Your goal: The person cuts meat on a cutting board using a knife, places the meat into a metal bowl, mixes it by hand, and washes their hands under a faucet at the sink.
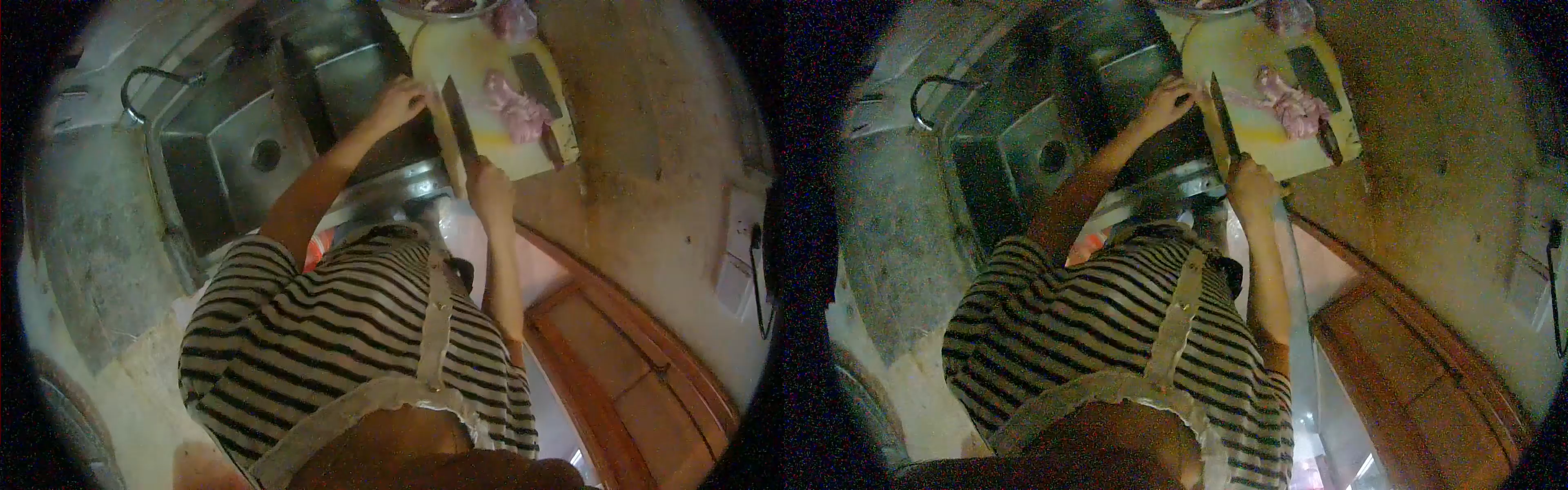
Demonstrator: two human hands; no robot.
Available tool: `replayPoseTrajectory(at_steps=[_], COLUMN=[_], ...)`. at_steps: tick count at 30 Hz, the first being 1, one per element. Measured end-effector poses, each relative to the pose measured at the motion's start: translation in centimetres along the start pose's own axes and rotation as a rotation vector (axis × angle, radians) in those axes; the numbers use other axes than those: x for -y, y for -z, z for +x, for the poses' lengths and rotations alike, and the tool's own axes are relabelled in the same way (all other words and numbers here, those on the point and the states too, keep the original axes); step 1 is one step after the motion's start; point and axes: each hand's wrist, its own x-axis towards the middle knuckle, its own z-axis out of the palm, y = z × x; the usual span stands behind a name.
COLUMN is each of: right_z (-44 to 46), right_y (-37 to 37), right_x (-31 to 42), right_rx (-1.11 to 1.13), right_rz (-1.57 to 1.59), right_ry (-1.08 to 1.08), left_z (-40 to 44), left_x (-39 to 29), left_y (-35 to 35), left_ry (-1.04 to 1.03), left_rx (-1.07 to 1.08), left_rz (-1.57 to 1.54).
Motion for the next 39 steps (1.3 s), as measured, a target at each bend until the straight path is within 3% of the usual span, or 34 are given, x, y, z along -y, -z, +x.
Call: replayPoseTrajectory(at_steps=[6,11,14,17,19,23,27,28,30,35,39], right_z=[0.9,-0.5,-0.2,0.5,-0.9,0.3,-0.4,-0.4,-0.8,-1.6,-1.4], right_y=[-2.7,1.1,-0.7,-2.6,1.4,-3.4,-1.6,-0.9,-0.2,-0.9,-2.1], right_x=[-0.6,0.7,-0.4,-3.2,-0.6,-3.4,-3.4,-3.4,-3.0,-3.4,-4.9], right_rx=[-0.006,-0.030,0.025,-0.132,-0.008,-0.020,-0.048,-0.085,-0.086,-0.158,-0.204], right_rz=[0.028,0.171,0.006,0.020,0.116,-0.064,0.190,0.273,0.288,0.291,0.441], right_ry=[0.040,-0.038,-0.152,0.032,-0.110,-0.028,-0.063,-0.067,-0.109,-0.078,-0.074], left_z=[0.3,0.0,0.3,0.9,0.6,1.2,1.1,1.3,1.6,2.3,2.2], left_x=[0.6,0.4,-0.4,-0.7,-0.5,0.2,0.3,0.3,-0.2,-1.0,-0.6], left_y=[1.2,2.4,2.6,2.2,1.2,-0.4,-1.4,-1.5,-1.5,-1.4,-1.9], left_ry=[0.107,0.178,0.174,0.176,0.212,0.248,0.332,0.264,0.198,0.319,0.225], left_rx=[-0.139,-0.144,-0.151,-0.073,-0.073,-0.055,0.009,0.018,0.025,0.117,0.014], left_rz=[-0.179,-0.180,-0.123,0.007,-0.085,-0.184,-0.103,-0.083,-0.066,-0.055,-0.037])
